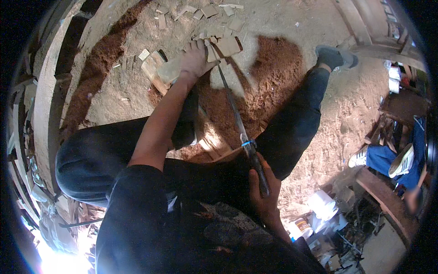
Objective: The person sits cross-legged on the floor and uses a hand saw to cut small pieces of wood. They hold the wood with one hand and saw with the other, producing sawdust on the floor.
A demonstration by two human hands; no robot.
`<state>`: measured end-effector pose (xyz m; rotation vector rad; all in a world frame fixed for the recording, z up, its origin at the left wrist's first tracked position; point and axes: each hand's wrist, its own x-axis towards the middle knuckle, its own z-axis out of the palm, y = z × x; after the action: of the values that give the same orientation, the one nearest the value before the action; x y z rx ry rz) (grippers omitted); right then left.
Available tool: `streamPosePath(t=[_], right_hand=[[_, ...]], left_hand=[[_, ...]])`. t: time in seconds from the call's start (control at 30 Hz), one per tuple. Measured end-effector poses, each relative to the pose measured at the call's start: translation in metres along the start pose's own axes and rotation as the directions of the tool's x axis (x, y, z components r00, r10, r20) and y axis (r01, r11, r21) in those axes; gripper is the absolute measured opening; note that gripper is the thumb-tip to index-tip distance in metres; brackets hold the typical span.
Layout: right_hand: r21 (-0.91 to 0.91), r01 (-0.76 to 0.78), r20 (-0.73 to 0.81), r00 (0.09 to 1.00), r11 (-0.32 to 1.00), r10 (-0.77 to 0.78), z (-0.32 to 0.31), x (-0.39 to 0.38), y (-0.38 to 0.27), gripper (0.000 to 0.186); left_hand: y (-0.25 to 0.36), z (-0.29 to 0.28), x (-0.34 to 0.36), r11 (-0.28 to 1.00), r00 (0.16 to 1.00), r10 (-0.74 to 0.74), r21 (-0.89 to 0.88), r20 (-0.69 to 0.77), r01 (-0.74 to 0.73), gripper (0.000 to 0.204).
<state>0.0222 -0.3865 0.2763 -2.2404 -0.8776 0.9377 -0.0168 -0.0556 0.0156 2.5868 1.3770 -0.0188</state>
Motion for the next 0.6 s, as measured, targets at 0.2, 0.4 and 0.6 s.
streamPosePath(t=[0.2, 0.4, 0.6], right_hand=[[0.041, -0.129, 0.047, 0.991, 0.991, 0.127, -0.007, 0.006, -0.019, 0.041], [0.083, -0.102, 0.068, 0.993, 0.991, 0.097, -0.013, 0.021, -0.023, 0.043], [0.055, -0.027, 0.021, 0.999, 0.998, 0.026, -0.004, 0.010, -0.005, 0.043]], left_hand=[[-0.009, 0.002, -0.001, 0.997, 0.998, 0.034, 0.070, -0.048, -0.031, 0.092], [-0.008, 0.004, 0.006, 0.997, 0.999, 0.031, 0.068, -0.042, -0.028, 0.093], [-0.016, 0.001, 0.007, 0.977, 0.998, 0.006, -0.214, -0.061, -0.019, 0.094]])
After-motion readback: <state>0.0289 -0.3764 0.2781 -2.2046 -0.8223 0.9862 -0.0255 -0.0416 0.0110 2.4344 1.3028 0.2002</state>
